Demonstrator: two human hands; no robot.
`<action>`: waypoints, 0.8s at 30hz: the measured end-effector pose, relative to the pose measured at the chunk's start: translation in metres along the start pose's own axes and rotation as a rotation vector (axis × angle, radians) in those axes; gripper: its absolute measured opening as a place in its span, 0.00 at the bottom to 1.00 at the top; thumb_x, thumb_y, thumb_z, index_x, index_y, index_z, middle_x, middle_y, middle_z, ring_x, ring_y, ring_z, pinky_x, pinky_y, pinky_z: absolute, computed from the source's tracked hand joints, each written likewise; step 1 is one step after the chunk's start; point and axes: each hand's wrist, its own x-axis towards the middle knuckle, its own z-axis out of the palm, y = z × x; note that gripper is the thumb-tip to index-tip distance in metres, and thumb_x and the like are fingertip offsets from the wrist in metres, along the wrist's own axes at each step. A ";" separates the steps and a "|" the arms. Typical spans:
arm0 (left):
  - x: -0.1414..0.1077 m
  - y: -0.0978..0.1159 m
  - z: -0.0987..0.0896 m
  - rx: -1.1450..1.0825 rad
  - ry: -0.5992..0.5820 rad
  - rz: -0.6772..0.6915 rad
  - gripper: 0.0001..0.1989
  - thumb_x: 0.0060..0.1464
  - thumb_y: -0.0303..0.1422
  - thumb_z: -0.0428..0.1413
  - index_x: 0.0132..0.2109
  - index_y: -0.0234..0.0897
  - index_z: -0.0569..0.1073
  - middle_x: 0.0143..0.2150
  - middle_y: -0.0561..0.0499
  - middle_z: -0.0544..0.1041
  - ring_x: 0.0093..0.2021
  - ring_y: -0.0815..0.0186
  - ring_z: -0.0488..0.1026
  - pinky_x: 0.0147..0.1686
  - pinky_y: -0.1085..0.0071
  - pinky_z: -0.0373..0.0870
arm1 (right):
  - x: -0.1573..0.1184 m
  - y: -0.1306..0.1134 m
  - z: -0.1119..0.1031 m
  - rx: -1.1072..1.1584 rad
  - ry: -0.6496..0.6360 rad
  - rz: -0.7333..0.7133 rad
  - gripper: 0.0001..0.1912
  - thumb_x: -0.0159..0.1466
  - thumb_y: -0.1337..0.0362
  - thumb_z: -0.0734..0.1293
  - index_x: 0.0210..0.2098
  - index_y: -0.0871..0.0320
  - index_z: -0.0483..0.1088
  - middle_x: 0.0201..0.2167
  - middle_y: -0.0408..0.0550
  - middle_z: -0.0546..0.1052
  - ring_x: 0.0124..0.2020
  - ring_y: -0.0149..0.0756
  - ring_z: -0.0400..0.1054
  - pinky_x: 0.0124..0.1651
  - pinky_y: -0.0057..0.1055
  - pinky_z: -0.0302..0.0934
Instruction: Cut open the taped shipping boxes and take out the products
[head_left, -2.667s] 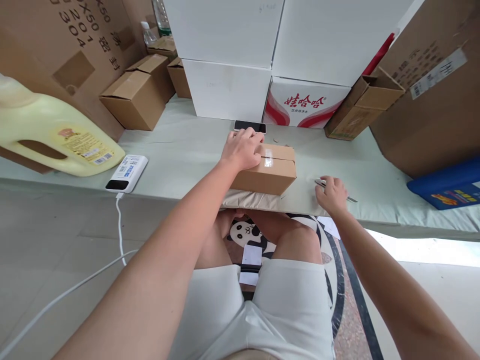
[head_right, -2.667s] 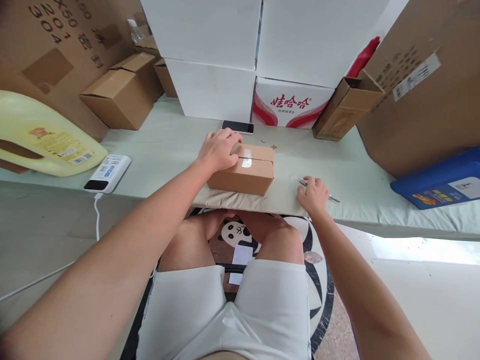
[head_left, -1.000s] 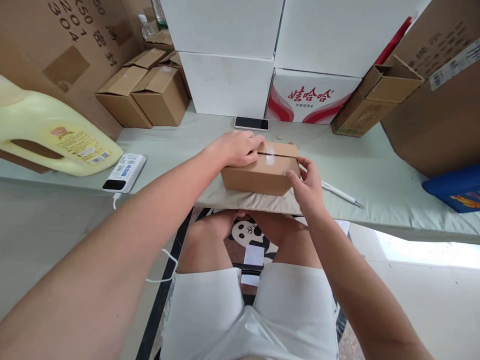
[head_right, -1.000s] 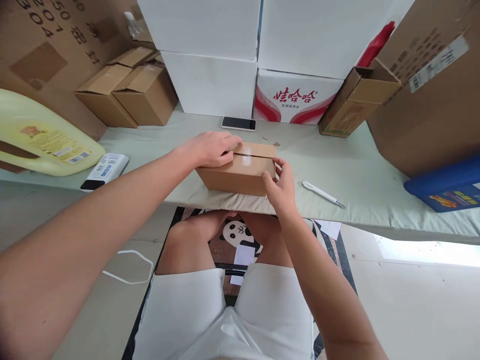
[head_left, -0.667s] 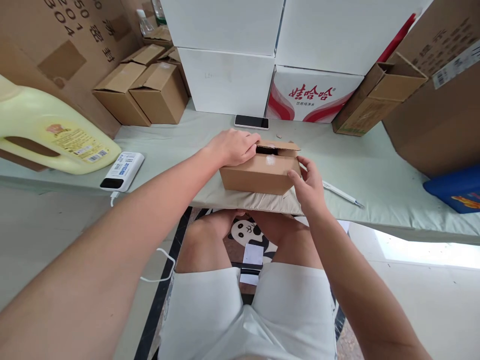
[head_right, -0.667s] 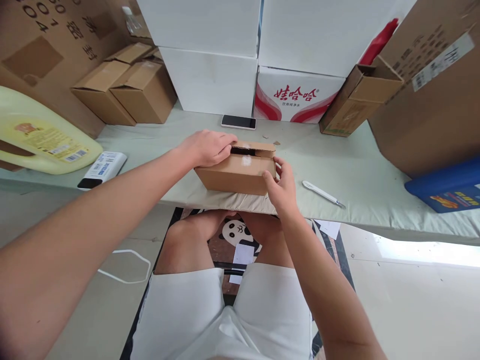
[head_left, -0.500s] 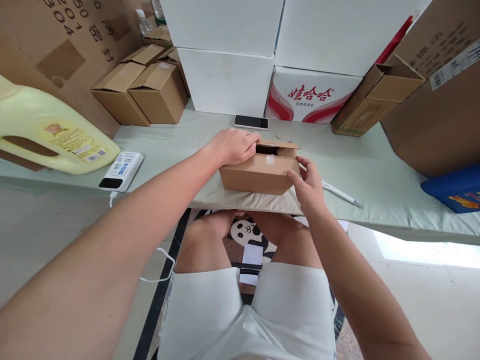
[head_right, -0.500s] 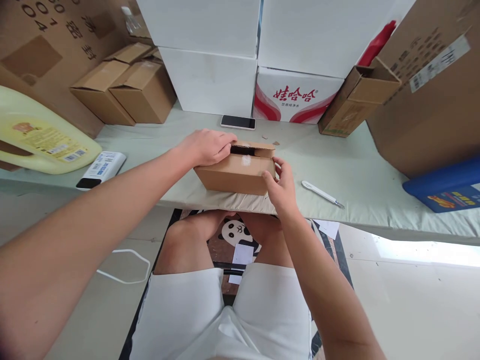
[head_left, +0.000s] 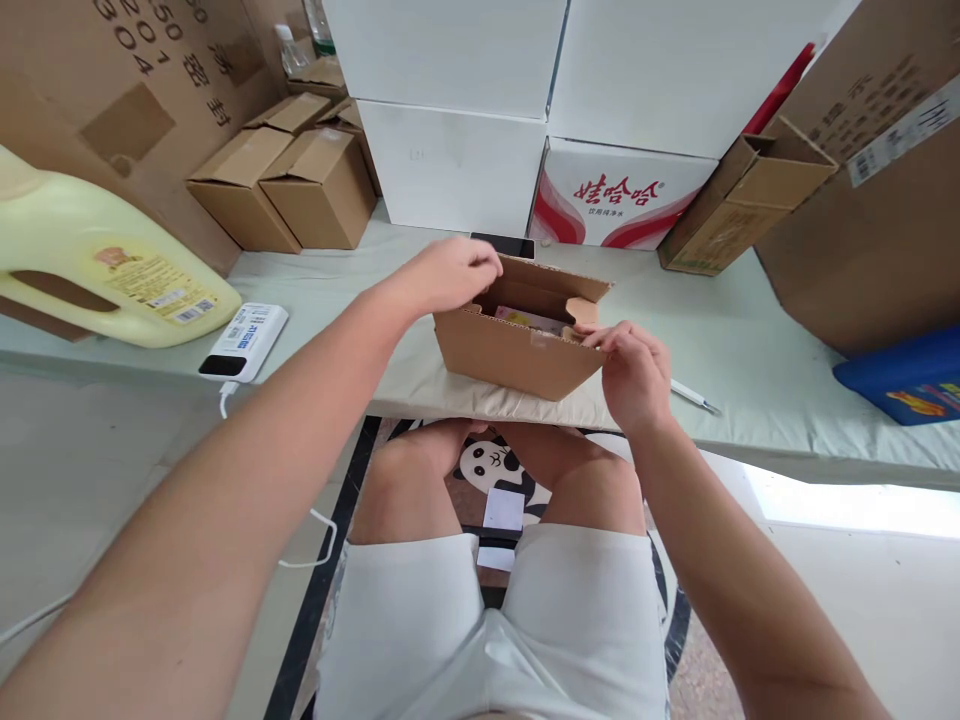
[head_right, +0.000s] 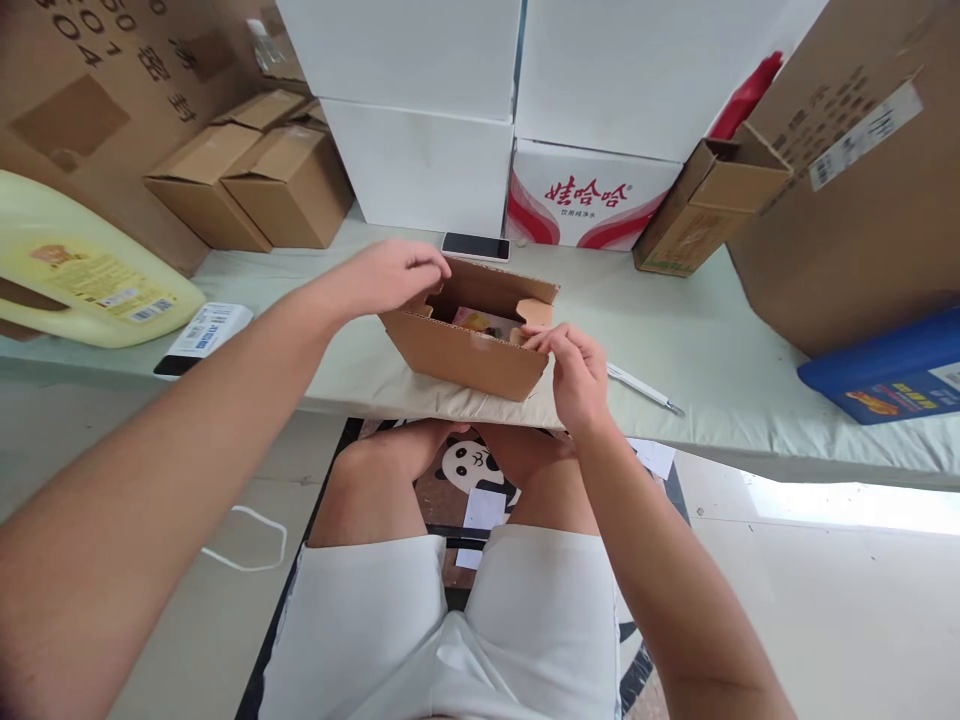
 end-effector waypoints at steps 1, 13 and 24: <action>-0.003 -0.003 0.000 0.007 -0.065 0.009 0.17 0.60 0.33 0.49 0.50 0.45 0.79 0.48 0.50 0.83 0.45 0.60 0.79 0.42 0.66 0.76 | 0.002 -0.003 -0.001 -0.035 -0.049 -0.006 0.22 0.65 0.47 0.61 0.20 0.52 0.59 0.23 0.47 0.74 0.43 0.49 0.79 0.55 0.52 0.70; -0.061 -0.006 0.013 0.113 -0.008 0.022 0.15 0.62 0.35 0.49 0.39 0.44 0.82 0.73 0.49 0.59 0.75 0.47 0.53 0.69 0.47 0.64 | 0.024 -0.041 -0.028 -0.806 -0.614 -0.551 0.18 0.70 0.55 0.57 0.33 0.51 0.76 0.33 0.51 0.80 0.58 0.53 0.72 0.59 0.54 0.66; -0.088 0.008 0.042 -0.016 0.278 -0.116 0.10 0.59 0.25 0.48 0.37 0.42 0.72 0.58 0.42 0.69 0.53 0.53 0.76 0.51 0.53 0.75 | 0.039 -0.047 -0.023 -1.047 -0.613 -0.348 0.27 0.56 0.54 0.72 0.10 0.52 0.55 0.11 0.48 0.60 0.25 0.43 0.67 0.44 0.49 0.67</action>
